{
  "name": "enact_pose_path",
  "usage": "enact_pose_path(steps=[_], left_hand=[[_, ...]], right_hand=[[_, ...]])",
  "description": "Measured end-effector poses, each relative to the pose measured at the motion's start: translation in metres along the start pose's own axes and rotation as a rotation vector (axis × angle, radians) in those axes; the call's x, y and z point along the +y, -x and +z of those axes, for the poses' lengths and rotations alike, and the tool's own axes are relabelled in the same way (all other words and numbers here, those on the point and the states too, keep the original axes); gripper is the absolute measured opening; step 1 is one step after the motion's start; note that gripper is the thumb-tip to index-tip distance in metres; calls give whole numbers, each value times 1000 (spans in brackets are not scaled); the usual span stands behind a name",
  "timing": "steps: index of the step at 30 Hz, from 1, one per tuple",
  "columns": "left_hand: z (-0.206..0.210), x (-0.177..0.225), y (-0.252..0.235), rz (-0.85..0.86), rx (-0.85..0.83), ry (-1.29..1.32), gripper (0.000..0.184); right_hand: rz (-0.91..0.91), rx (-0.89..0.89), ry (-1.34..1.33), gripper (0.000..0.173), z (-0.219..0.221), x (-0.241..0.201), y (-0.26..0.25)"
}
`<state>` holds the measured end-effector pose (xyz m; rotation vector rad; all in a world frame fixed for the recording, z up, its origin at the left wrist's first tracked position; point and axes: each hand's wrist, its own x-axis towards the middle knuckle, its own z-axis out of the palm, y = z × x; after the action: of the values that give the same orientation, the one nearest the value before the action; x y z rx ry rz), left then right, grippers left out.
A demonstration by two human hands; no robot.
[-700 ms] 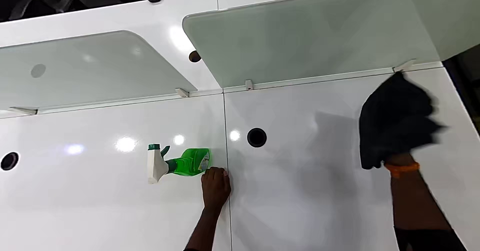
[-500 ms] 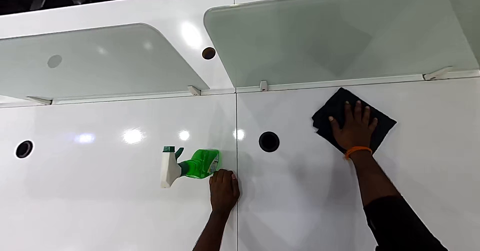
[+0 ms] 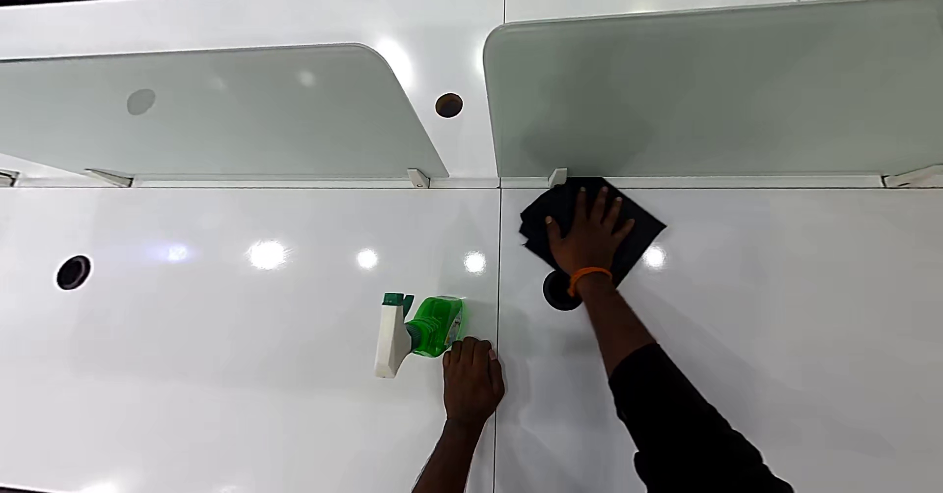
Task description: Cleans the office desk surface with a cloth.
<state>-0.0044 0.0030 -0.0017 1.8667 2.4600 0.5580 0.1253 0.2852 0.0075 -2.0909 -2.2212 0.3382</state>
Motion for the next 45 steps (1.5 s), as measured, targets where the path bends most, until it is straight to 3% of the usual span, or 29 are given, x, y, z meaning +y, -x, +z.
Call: enact_pose_path(steps=[7,13,19,25,32,39,45], left_hand=[[-2,-2,-1,8,-19,10,40],[-5,-2,-1,-1,-47,34,38],[-5,-4,-2,-1,-59,37,37],[-9,-4,-4,-3,-83,73,34],[-13,-1,-6,1,-60,57,33],[-10,-2,-2,-10,-93,66,33],[-4,-7,5,-26,-10,195,34]], right_hand=[[71,-57,10,91,10,-61,14],[-203,-63,16,67,23,-86,60],[-284,-79,8,70,22,-94,17],[-258,-75,30,74,21,-105,0],[-40,-29,40,82,25,-123,-4],[-264,-83,59,74,22,-98,15],[-368,-105,60,75,23,-69,89]])
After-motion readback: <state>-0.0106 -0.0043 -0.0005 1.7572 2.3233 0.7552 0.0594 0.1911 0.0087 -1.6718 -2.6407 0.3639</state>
